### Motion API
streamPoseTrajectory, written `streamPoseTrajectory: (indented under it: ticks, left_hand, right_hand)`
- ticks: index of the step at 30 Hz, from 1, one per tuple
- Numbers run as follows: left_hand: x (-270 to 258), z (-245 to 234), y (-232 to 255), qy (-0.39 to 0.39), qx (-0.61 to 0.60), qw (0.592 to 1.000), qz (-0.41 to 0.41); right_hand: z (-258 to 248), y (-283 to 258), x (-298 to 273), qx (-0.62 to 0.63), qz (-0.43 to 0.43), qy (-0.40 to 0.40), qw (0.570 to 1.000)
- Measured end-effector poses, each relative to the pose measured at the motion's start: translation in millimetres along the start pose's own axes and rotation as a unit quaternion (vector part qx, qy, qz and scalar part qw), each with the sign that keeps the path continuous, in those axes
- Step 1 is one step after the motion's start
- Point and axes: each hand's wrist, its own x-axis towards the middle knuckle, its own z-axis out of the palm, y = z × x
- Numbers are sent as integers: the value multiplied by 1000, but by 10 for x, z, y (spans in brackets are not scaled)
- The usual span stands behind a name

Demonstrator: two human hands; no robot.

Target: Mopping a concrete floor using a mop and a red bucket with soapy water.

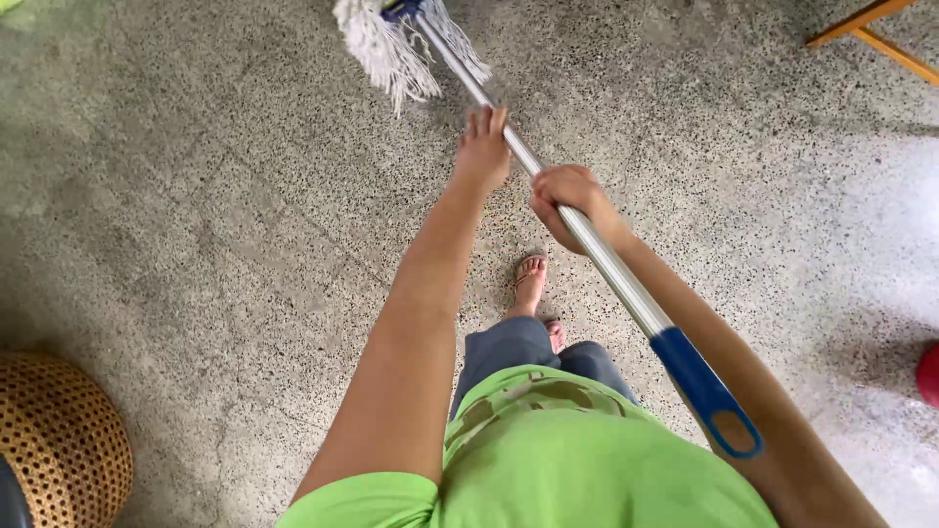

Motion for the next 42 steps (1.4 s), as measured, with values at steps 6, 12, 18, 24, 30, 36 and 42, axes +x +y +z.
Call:
streamPoseTrajectory:
  ticks: [6, 12, 18, 24, 30, 36, 42]
  left_hand:
    - [-215, 53, 540, -37, 55, 981, 180]
    - [-1381, 1032, 1786, 113, -162, 845, 497]
    - [-2452, 869, 2808, -52, -224, 848, 478]
    - [-1754, 1228, 2875, -6, -203, 828, 522]
    - [-155, 1277, 2911, -41, -72, 911, 404]
    - [1385, 1030, 3074, -62, 98, 961, 251]
    - [854, 600, 3649, -171, 135, 911, 349]
  right_hand:
    - [-739, -397, -543, -34, 58, 29, 997]
    - [-1983, -2049, -1571, -47, 193, 21, 980]
    - [-2366, -2668, -2650, 12, 126, 56, 990]
    - [-2176, -2373, -2145, 32, 142, 199, 969]
    - [-2193, -826, -1753, 14, 86, 211, 974]
    - [-2322, 392, -917, -69, 64, 243, 965]
    - [-2689, -310, -1136, 8, 195, 279, 940]
